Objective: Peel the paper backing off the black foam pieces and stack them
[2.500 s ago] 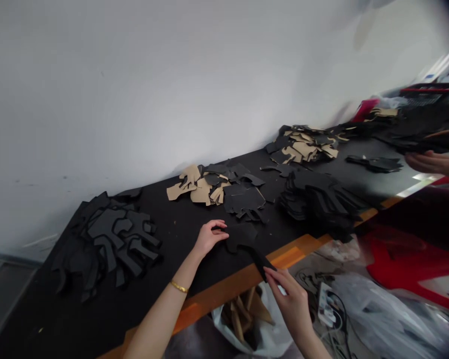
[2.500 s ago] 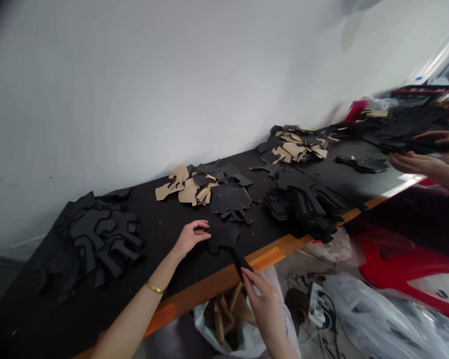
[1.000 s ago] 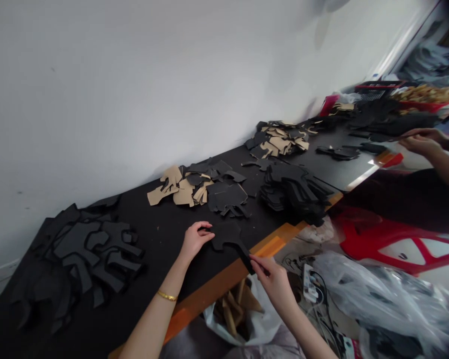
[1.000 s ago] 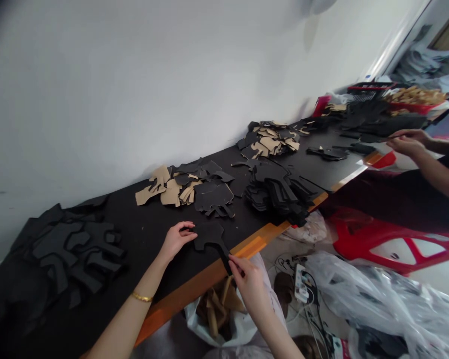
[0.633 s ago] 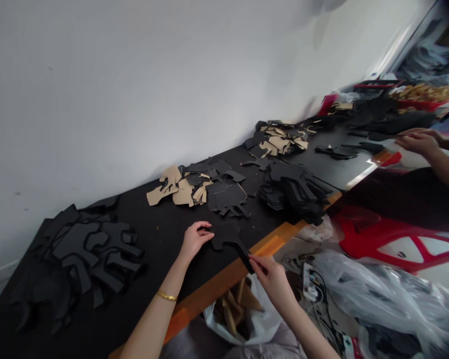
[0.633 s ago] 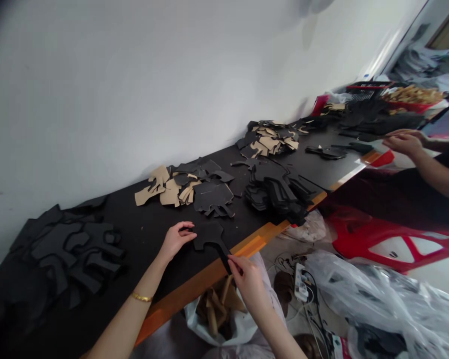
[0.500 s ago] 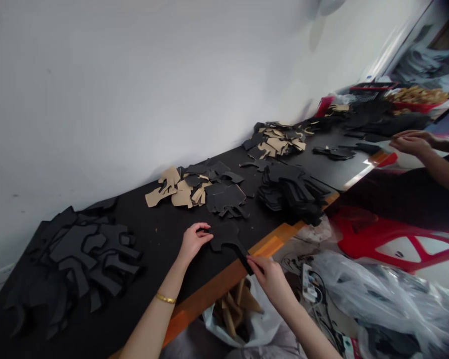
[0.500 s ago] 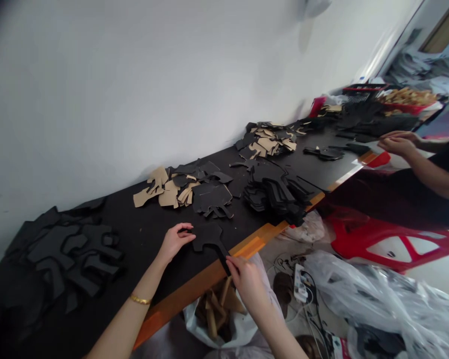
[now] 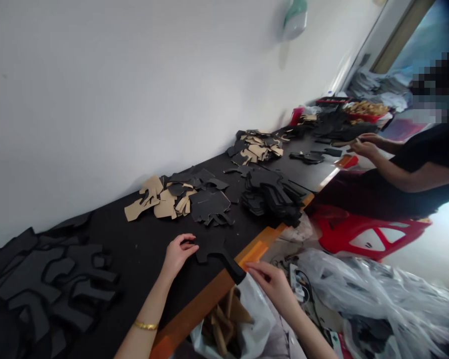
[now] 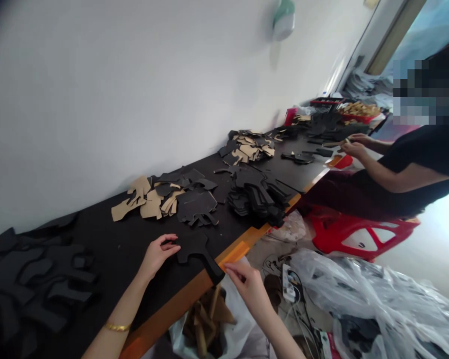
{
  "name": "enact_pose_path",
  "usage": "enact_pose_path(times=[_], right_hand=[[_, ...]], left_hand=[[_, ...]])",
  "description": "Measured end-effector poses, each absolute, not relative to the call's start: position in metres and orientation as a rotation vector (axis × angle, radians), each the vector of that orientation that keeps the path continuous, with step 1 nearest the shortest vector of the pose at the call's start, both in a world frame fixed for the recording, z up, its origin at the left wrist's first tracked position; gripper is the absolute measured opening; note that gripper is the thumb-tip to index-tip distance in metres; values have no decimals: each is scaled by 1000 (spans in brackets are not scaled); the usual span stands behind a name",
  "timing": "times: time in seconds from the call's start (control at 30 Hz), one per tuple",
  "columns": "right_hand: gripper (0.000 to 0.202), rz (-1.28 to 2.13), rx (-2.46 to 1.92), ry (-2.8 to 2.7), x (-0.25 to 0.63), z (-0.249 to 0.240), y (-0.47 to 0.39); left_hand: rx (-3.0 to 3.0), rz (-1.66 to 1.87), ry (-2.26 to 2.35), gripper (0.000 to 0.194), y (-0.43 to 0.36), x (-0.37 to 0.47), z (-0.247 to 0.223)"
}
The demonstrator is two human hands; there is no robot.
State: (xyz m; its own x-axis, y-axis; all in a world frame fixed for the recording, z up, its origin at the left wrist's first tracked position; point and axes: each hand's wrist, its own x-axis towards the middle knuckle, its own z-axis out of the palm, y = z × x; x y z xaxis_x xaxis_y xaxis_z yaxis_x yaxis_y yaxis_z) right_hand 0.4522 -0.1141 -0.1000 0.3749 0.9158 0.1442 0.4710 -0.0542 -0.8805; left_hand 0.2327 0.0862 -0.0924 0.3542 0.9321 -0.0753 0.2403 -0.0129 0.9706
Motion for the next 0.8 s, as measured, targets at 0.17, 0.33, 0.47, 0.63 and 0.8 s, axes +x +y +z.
enact_pose_path(times=[0.17, 0.33, 0.47, 0.63, 0.8], right_hand=[[29, 375, -1572, -1480, 438, -99, -115], [26, 210, -1641, -1675, 436, -99, -108], [34, 108, -1682, -1693, 429, -92, -86], [59, 36, -1615, -2114, 401, -90, -51], [70, 96, -1610, -2248, 390, -101, -30]], left_hand=[[1521, 751, 1135, 34, 86, 232, -92], [1510, 757, 1108, 35, 84, 232, -89], [1501, 777, 1119, 33, 83, 234, -87], [1506, 797, 1107, 34, 84, 234, -89], [1506, 821, 1078, 30, 86, 234, -94]])
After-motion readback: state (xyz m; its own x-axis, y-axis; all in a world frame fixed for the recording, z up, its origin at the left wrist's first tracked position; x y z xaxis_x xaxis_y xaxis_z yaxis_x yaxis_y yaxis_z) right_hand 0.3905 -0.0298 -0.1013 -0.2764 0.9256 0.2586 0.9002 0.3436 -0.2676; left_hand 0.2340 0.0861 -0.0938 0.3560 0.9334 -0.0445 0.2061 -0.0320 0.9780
